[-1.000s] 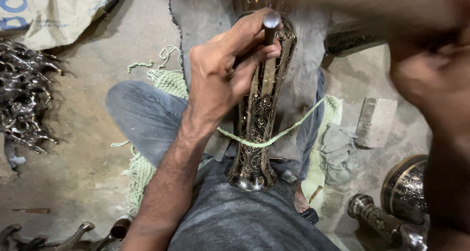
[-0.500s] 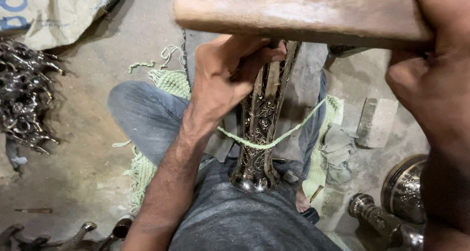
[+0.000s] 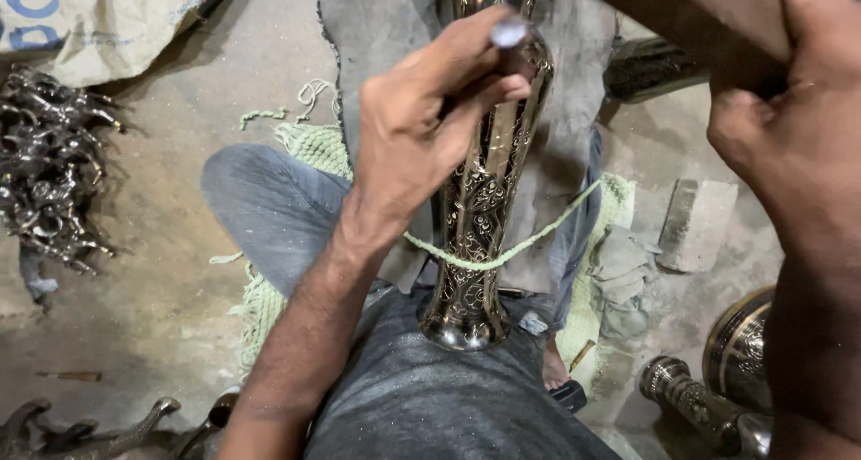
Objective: The person uses a chisel and wooden mallet to engrave decorative patterns into a metal vase. They repeatedly strike the chisel to create intricate designs on the vase's surface.
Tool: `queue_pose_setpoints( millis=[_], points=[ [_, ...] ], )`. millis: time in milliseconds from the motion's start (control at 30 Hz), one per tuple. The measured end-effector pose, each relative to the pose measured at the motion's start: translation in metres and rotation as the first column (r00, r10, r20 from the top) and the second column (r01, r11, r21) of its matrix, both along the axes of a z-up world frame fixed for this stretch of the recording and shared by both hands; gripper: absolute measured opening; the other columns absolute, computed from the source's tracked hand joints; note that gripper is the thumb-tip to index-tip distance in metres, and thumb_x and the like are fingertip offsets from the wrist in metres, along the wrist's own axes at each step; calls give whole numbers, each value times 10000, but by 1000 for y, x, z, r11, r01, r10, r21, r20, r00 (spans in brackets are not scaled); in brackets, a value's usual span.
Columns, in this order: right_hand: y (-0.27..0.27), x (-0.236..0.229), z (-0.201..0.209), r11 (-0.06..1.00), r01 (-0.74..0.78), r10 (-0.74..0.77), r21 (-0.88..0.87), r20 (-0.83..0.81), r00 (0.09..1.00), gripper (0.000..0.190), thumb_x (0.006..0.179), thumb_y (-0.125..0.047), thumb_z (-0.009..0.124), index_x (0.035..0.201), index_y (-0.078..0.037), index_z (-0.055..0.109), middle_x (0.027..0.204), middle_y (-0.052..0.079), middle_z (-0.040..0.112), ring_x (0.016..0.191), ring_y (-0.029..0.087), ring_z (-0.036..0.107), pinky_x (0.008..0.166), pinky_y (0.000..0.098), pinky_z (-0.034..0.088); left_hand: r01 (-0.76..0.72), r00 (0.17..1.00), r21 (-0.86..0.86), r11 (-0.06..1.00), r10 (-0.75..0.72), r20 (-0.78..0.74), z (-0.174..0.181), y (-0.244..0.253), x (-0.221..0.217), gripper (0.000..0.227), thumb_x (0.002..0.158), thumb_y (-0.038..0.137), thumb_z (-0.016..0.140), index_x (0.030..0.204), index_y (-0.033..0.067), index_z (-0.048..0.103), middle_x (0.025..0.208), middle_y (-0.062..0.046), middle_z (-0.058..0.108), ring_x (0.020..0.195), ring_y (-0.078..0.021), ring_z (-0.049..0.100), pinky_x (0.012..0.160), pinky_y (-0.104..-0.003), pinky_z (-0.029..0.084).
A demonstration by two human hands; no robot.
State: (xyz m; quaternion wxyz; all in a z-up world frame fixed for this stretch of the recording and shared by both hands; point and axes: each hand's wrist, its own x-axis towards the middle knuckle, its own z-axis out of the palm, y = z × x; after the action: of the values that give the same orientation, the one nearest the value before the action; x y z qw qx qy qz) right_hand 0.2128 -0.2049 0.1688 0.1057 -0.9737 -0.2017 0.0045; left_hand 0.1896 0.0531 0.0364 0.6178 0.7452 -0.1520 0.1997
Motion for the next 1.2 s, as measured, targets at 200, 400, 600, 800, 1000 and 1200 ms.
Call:
queue_pose_setpoints(
  millis=[200, 400, 600, 800, 1000, 1200],
  points=[
    [-6, 6, -10, 945, -58, 86, -322, 74, 994, 286, 848, 126, 760, 1095, 36, 647, 847, 200, 653, 759, 308, 676, 676, 400, 539, -128, 992, 184, 975, 127, 15, 12, -10, -9, 452, 1045, 160, 802, 1424, 209, 560, 1032, -15, 773, 911, -95, 766, 766, -230, 676],
    [-11, 7, -5, 981, -62, 79, -186, 83, 993, 274, 871, 121, 750, 1103, 22, 643, 868, 179, 652, 760, 282, 671, 672, 373, 534, -24, 999, -63, 998, 22, -35, 9, -11, -11, 456, 1068, -47, 633, 1446, 191, 541, 1165, -93, 759, 1059, -159, 792, 933, -252, 709],
    [-19, 6, -5, 988, -81, 92, -129, 88, 992, 262, 893, 117, 739, 1110, 9, 639, 888, 159, 651, 760, 256, 667, 669, 346, 530, -64, 997, -18, 998, 65, 53, 5, -11, -5, 415, 1052, -56, 619, 1417, 127, 545, 1214, -170, 739, 1081, -207, 784, 894, -261, 706],
    [-20, 4, -5, 991, -102, 109, -85, 84, 990, 251, 915, 113, 728, 1117, -5, 635, 909, 138, 650, 761, 230, 663, 665, 318, 525, -121, 988, 83, 989, 112, 108, 6, -9, -3, 380, 989, 5, 746, 1337, 50, 599, 1075, -124, 773, 991, -188, 786, 853, -283, 697],
    [-31, -1, -13, 993, -117, 119, -34, 76, 990, 242, 938, 108, 717, 1125, -18, 631, 930, 118, 649, 762, 204, 658, 662, 291, 521, -25, 999, -75, 997, 27, 18, 7, -10, -6, 286, 1006, 39, 655, 1283, -7, 605, 1097, -133, 741, 999, -198, 763, 894, -301, 681],
    [-46, -8, -47, 964, -158, 141, 212, 93, 986, 233, 960, 104, 707, 1132, -32, 627, 950, 97, 648, 762, 178, 654, 659, 264, 516, 28, 998, -391, 920, -49, -43, 14, 13, -5, 146, 1100, -16, 683, 1231, 45, 662, 1104, -107, 768, 999, -192, 781, 926, -290, 692]
  ],
)
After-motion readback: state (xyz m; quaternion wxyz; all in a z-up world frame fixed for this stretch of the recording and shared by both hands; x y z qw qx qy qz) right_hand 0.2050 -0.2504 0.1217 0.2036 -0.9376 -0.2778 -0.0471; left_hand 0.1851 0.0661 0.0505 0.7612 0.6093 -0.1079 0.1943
